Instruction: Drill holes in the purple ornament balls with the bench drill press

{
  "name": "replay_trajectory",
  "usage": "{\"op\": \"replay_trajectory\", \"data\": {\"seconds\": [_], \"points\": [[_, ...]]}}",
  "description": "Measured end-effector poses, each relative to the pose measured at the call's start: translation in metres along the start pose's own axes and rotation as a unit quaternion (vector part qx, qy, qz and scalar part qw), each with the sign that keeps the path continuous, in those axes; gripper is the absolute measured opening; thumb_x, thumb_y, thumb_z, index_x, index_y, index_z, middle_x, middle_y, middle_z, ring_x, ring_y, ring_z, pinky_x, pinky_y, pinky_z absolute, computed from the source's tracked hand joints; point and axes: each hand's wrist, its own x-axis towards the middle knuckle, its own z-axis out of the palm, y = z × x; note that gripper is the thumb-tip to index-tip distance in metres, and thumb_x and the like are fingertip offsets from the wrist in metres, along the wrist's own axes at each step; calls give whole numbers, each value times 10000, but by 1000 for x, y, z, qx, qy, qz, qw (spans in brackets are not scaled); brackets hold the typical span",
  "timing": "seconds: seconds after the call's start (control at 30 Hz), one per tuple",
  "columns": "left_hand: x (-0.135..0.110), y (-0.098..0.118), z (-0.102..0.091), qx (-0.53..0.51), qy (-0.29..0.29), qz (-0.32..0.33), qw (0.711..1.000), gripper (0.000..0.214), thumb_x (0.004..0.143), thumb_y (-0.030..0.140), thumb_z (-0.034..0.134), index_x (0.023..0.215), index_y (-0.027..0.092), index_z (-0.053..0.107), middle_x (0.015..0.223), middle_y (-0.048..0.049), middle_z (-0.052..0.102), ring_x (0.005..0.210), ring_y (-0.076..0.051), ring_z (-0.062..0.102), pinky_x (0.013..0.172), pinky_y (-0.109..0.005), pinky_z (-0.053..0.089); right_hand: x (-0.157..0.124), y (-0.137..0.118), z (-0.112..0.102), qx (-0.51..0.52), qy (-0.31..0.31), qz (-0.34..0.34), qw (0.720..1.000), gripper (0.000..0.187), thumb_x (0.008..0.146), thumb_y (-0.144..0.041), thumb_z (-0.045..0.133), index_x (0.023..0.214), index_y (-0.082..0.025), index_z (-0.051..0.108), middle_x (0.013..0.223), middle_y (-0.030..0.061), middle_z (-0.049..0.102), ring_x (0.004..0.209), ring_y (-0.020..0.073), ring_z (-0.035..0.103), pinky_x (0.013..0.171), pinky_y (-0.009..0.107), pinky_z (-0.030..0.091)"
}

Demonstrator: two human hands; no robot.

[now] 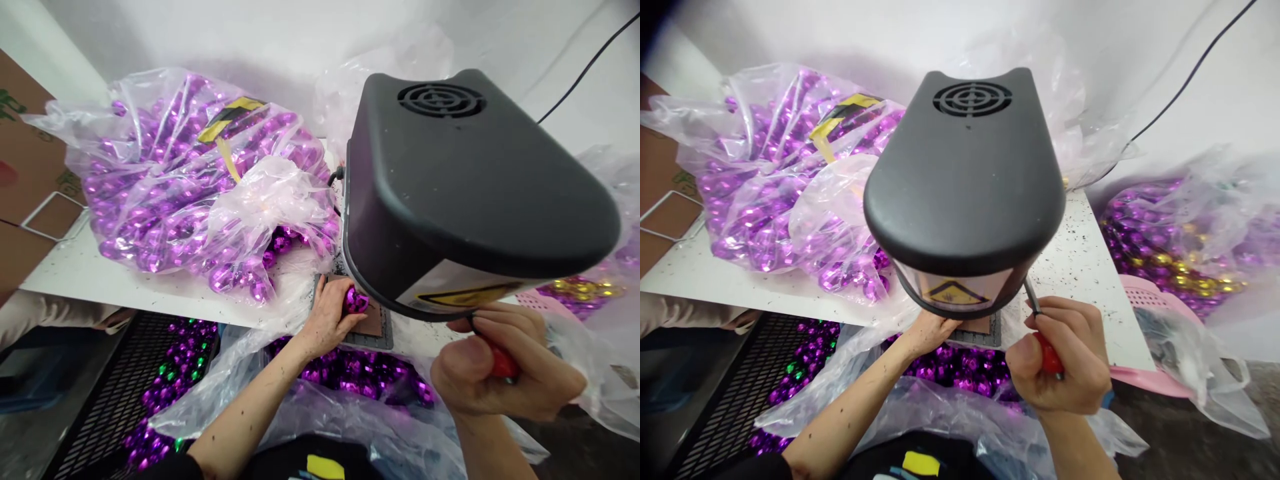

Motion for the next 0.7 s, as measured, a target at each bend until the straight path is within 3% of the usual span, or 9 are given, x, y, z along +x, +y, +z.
{"op": "replay_trajectory", "data": {"seconds": [0.1,0.47,0.6,0.7], "points": [[0,1,1,14,9,4,1000,470,970,323,566,1426,241,495,1334,-119,632,1329,-294,537,1267,-629,120,-2,2,10,2,43,-15,999,201,804,-174,566,959,-218,685,616,5,576,646,197,599,659,377,445],[-1,2,4,27,12,-5,1000,416,982,356,564,1368,213,503,1360,-130,606,1345,-294,515,1275,-615,112,-11,1,8,-8,47,3,999,195,826,-193,561,975,-233,680,627,5,581,664,195,602,657,371,449],[-1,3,4,31,15,-12,999,427,973,367,581,1370,228,507,1336,-121,626,1347,-301,516,1276,-610,110,-30,7,10,4,11,19,1000,98,794,-146,599,877,-186,634,688,13,610,755,185,627,709,356,477],[-1,3,4,26,13,-10,1000,440,973,373,576,1377,213,508,1341,-124,621,1355,-300,507,1283,-595,98,-54,18,13,7,-22,40,999,144,747,-82,636,862,-166,610,795,24,650,825,168,642,730,329,490]]}}
